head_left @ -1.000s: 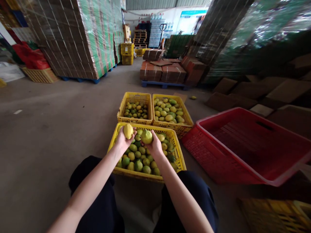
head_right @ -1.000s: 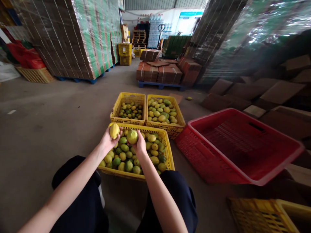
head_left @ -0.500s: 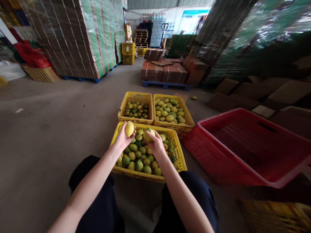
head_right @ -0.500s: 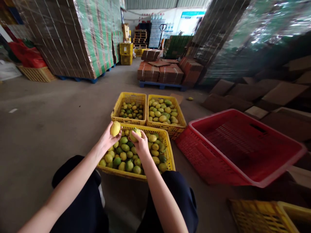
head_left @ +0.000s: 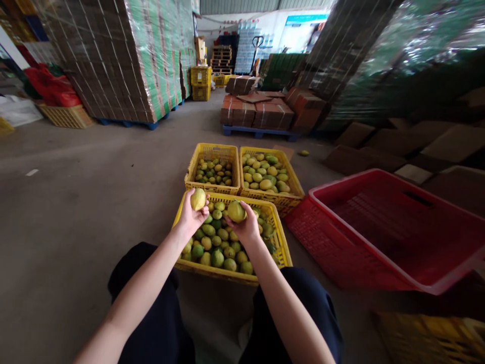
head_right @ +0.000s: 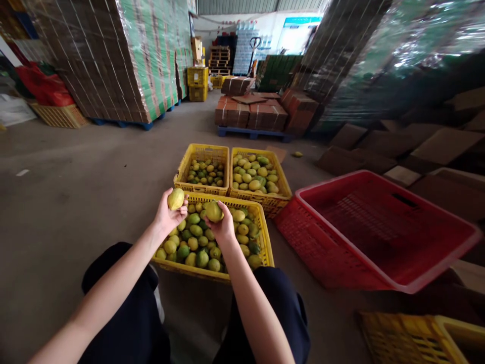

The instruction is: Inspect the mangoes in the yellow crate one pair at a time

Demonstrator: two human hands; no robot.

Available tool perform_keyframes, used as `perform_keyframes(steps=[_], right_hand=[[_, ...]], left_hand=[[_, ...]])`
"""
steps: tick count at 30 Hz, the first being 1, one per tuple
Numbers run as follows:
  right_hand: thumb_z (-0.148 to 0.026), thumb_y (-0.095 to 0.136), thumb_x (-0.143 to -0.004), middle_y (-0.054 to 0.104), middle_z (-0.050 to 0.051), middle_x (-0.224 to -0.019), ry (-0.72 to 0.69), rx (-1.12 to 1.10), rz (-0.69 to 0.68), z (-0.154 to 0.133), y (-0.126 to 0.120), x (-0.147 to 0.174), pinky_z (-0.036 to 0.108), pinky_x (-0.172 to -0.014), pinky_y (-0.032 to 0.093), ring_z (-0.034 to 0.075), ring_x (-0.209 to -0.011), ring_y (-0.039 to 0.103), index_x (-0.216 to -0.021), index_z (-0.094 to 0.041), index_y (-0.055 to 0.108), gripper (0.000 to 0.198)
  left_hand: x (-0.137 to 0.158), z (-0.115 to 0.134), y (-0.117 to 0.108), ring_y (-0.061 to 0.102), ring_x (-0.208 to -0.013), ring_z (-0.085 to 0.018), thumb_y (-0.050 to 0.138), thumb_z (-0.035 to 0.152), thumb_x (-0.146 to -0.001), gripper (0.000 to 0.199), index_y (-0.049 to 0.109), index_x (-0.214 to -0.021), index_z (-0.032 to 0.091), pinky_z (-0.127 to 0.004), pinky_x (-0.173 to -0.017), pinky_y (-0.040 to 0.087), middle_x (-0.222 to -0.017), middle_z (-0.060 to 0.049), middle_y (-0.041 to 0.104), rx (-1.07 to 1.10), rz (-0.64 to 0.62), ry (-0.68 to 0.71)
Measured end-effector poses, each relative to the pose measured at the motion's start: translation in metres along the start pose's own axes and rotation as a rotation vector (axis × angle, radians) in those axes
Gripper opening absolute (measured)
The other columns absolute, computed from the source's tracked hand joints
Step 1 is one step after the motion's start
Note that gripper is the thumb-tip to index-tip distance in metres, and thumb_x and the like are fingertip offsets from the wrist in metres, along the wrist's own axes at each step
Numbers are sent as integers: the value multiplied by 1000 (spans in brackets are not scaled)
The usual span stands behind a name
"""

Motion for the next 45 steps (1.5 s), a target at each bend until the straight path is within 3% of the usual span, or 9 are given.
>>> perform_keyframes(steps=[7,13,15,18,23,30,39,41,45], right_hand=[[-55,80,-78,71,1,-67,52,-34,2,7,5,0,28,-50,56,19,-61,67,-81,-22,64,37],[-34,82,-74,75,1,-77,32,-58,-97,-6,16,7,33,-66,60,20,-73,71,-79,-22,66,20],[-28,83,-68,75,1,-82,-51,-24,-154,-18,19,11,34,-72,60,21,-81,71,-81,-23,67,21],[-22,88,-58,72,-3,-86,-248,111,-174,-40,20,23,30,-76,57,19,-84,67,-90,-25,66,39],[-9,90,-46,68,-4,-102,-533,293,-198,-62,24,46,28,-92,52,17,-100,63,-90,-27,57,58],[-9,87,-53,60,-1,-110,-706,427,-224,-59,29,57,33,-105,45,19,-111,58,-93,-28,53,56],[-15,79,-66,57,3,-116,-936,543,-198,-65,29,71,41,-106,47,23,-114,59,-100,-29,47,49],[-15,77,-70,57,4,-117,-1032,618,-204,-65,29,73,44,-106,47,24,-115,59,-102,-29,46,47],[-13,74,-75,57,6,-120,-1220,742,-231,-62,31,79,48,-102,49,26,-116,60,-108,-28,45,47]], left_hand=[[-2,-3,9,64,-61,-14,47,44,-104,39,66,-116,11,-19,-53,55,-77,-10,70,-7,-7,19],[1,-3,15,74,-90,-19,59,26,-100,18,68,-105,11,-25,-76,62,-99,-14,75,-164,-112,104],[6,6,16,72,-105,-20,73,13,-88,14,70,-102,14,-23,-84,60,-109,-12,75,-259,-115,262],[18,19,21,65,-124,-19,82,-4,-69,42,72,-103,20,-17,-93,55,-121,-7,72,-358,-164,469],[27,19,29,61,-129,-22,83,-8,-63,50,74,-103,19,-19,-99,52,-125,-10,70,-455,-298,496],[36,16,31,61,-129,-24,81,-11,-61,48,73,-96,20,-20,-98,52,-121,-11,71,-498,-292,498],[47,17,40,55,-134,-30,90,3,-61,42,72,-94,22,-35,-119,39,-122,-13,69,-705,-385,627],[47,19,41,58,-132,-31,91,9,-65,42,71,-100,20,-40,-119,40,-122,-14,69,-793,-419,721],[64,14,55,63,-126,-29,77,26,-87,41,60,-124,22,-48,-112,48,-128,-14,67,-1218,-637,1187]])
Point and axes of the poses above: each hand's wrist, its own x-axis away from the middle knuckle, its own y-axis out of the palm, z = x × y, the point moved 8 cm from there along -x, towards the middle knuckle
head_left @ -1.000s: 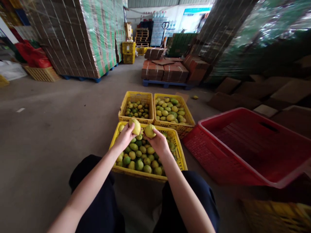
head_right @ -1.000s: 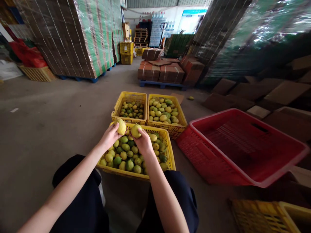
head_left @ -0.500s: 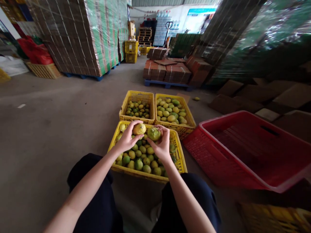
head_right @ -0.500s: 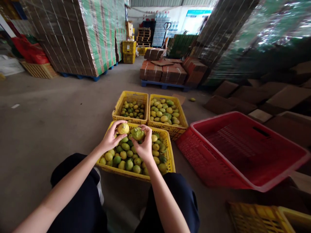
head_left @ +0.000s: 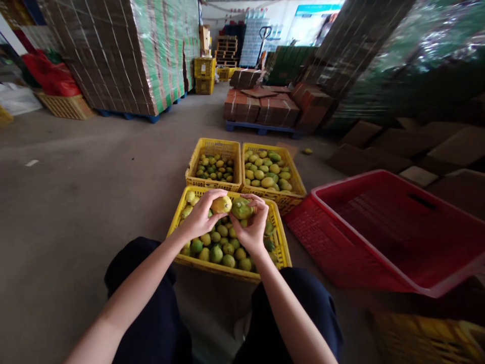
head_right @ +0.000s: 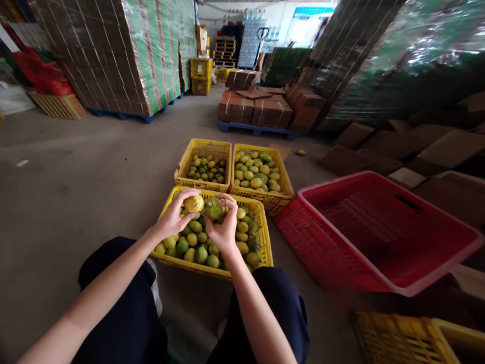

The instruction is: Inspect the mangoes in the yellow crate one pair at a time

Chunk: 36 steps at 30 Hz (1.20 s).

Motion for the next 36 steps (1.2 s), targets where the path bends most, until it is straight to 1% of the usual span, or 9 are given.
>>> perform_keyframes(steps=[4,11,14,17,20,23,29,33,36], right_hand=[[-12,71,-78,56,7,-122,-99,49,1,-7,1,1,48,-99,50,26,-116,60,-111,-29,44,46],[-16,74,-77,56,6,-119,-54,13,27,-6,0,1,49,-101,49,25,-115,61,-108,-29,44,45],[-22,82,-70,58,4,-116,146,-119,40,6,1,0,45,-100,51,24,-112,61,-103,-29,45,50],[-29,88,-64,63,-1,-106,551,-366,45,35,10,7,39,-90,58,21,-101,65,-101,-29,49,53],[-39,86,-65,67,-3,-90,914,-606,61,58,24,20,37,-74,62,21,-86,68,-95,-27,55,44],[-37,86,-62,70,-2,-82,1085,-746,41,66,33,28,35,-61,62,21,-75,70,-89,-25,59,40],[-29,83,-63,71,-2,-81,1153,-798,13,74,38,34,36,-59,61,21,-70,70,-90,-24,60,35],[-34,83,-63,70,-2,-86,1098,-637,128,85,31,39,39,-66,62,22,-77,69,-93,-26,58,40],[-44,82,-68,69,0,-100,922,-415,141,80,23,34,41,-83,61,23,-95,68,-101,-28,58,44]], left_hand=[[4,9,5,63,-126,-28,65,25,-97,43,49,-137,25,-47,-107,52,-129,-15,66,-225,-42,201],[2,7,1,63,-126,-28,69,24,-93,41,55,-132,25,-46,-109,50,-129,-14,66,-128,-23,139],[2,-6,0,63,-125,-29,79,27,-85,41,63,-123,24,-44,-111,49,-128,-13,68,73,36,-65],[7,-30,-1,67,-118,-25,86,26,-76,43,67,-114,25,-35,-104,53,-124,-9,70,437,242,-402],[18,-53,7,72,-105,-22,79,24,-83,23,66,-102,20,-31,-91,60,-106,-7,74,811,440,-783],[27,-65,19,74,-90,-21,61,25,-95,14,65,-101,13,-29,-78,64,-89,-10,73,1116,567,-1078],[40,-80,23,73,-74,-17,50,32,-100,29,64,-115,11,-24,-65,64,-83,-10,71,1357,829,-1238],[41,-79,27,75,-83,-21,52,32,-97,27,67,-110,13,-32,-79,65,-83,-10,72,1349,822,-1217],[39,-72,34,76,-95,-26,49,34,-97,29,69,-99,13,-39,-89,64,-80,-10,72,1361,785,-1219]])
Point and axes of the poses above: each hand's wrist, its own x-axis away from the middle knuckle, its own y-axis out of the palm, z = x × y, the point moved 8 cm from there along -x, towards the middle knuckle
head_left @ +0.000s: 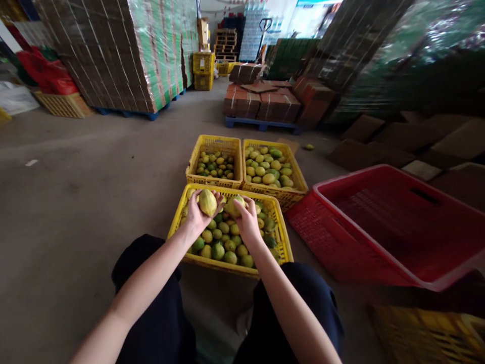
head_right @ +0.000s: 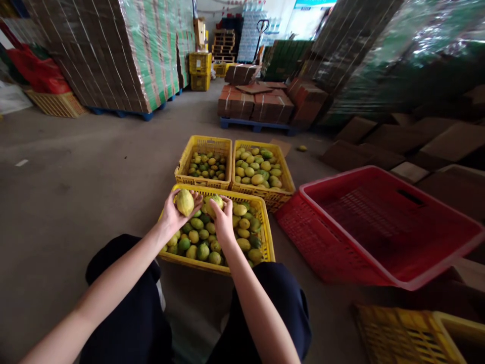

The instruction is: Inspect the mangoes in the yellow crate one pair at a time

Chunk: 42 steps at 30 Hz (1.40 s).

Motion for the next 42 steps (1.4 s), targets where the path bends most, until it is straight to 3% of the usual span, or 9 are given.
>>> perform_keyframes(steps=[5,10,14,19,25,31,33,36,42], right_hand=[[-57,68,-85,59,9,-143,-392,430,-189,-22,24,18,53,-118,40,30,-136,53,-131,-28,57,56],[-54,71,-84,50,16,-154,-678,780,-282,-24,43,36,67,-122,29,41,-154,30,-131,-24,63,56],[-41,74,-84,61,17,-143,-947,846,-288,-40,50,56,70,-120,30,41,-148,41,-136,-23,60,57],[-24,72,-84,74,11,-125,-1199,835,-389,-55,56,84,64,-113,45,34,-116,70,-140,-29,57,58],[-22,72,-83,75,9,-123,-1063,734,-338,-57,38,73,60,-101,54,32,-110,71,-120,-32,67,38],[-25,78,-78,70,10,-125,-814,411,-175,-50,28,60,56,-105,53,31,-120,67,-115,-31,55,44],[-26,78,-77,68,10,-126,-720,315,-173,-43,29,57,52,-102,55,29,-121,66,-112,-31,51,45],[-25,79,-76,68,9,-124,-724,298,-197,-40,31,57,50,-100,56,28,-119,67,-108,-32,49,45],[-27,84,-72,68,9,-121,-695,319,-206,-43,29,54,54,-103,54,30,-119,66,-99,-31,49,44]], left_hand=[[-3,-14,-1,75,-88,-22,53,27,-88,22,72,-96,17,-32,-83,62,-81,-6,73,-51,-6,38],[-12,-21,-1,74,-89,-25,55,34,-85,29,73,-100,17,-33,-81,61,-83,-6,75,-111,-71,78],[-10,-22,-3,74,-89,-27,61,48,-85,33,71,-95,18,-34,-79,61,-81,-7,74,-228,-80,92],[0,-19,15,73,-102,-28,59,61,-89,47,73,-105,19,-38,-90,59,-96,-9,77,-373,-292,121],[0,24,26,73,-85,-23,43,58,-97,53,71,-77,17,-32,-78,58,-80,-10,74,-453,-214,314],[32,56,38,63,-73,-16,50,46,-98,46,68,-64,21,-23,-75,50,-68,-3,66,-688,-297,815],[39,55,39,64,-76,-19,52,47,-97,46,69,-63,22,-26,-79,50,-70,-4,66,-703,-353,869],[46,56,38,64,-79,-22,52,46,-96,45,70,-62,22,-30,-83,51,-72,-6,66,-705,-408,945],[41,59,29,67,-91,-25,54,43,-94,44,70,-59,22,-32,-92,51,-79,-9,69,-717,-319,899]])
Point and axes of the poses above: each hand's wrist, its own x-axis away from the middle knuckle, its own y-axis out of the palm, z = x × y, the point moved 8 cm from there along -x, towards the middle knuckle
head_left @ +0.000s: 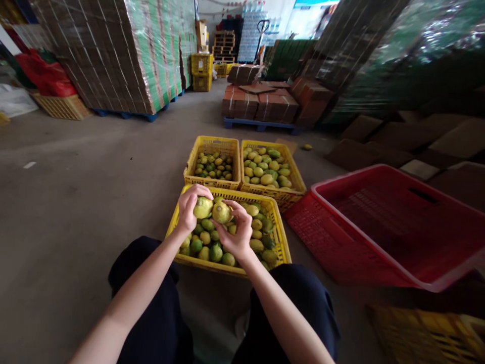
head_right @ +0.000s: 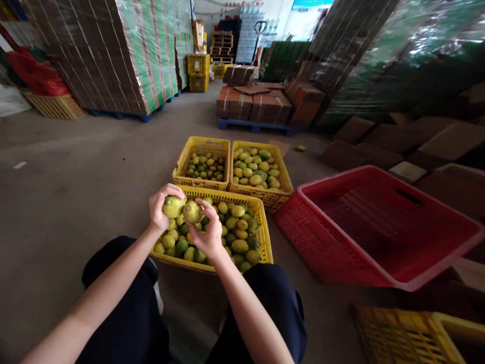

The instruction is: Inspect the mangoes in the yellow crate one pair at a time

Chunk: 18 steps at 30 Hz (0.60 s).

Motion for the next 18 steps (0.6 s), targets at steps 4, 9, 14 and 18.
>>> perform_keyframes(steps=[4,9,14,18], right_hand=[[-32,93,-61,66,5,-120,241,-152,-6,14,1,-8,40,-89,61,24,-108,69,-110,-30,52,63],[-42,92,-63,70,-2,-87,821,-343,24,74,2,0,29,-59,62,18,-76,70,-95,-25,60,48],[-40,89,-67,70,-1,-71,1098,-590,86,110,9,12,33,-47,61,20,-63,68,-84,-25,62,36],[-36,86,-68,70,-2,-70,1078,-645,138,107,10,8,28,-46,58,17,-59,67,-83,-25,64,29]], left_hand=[[-10,-25,1,70,-85,-22,54,45,-94,43,68,-62,21,-30,-84,55,-74,-6,70,74,39,-243],[8,-92,0,74,-83,-25,59,43,-94,27,66,-82,20,-38,-78,61,-72,-4,71,220,158,-905],[17,-109,-1,75,-93,-25,71,35,-91,13,65,-90,23,-37,-82,63,-83,-6,74,297,208,-960],[11,-98,-1,75,-80,-20,72,36,-91,14,65,-95,25,-31,-70,64,-83,-4,74,398,241,-896]])
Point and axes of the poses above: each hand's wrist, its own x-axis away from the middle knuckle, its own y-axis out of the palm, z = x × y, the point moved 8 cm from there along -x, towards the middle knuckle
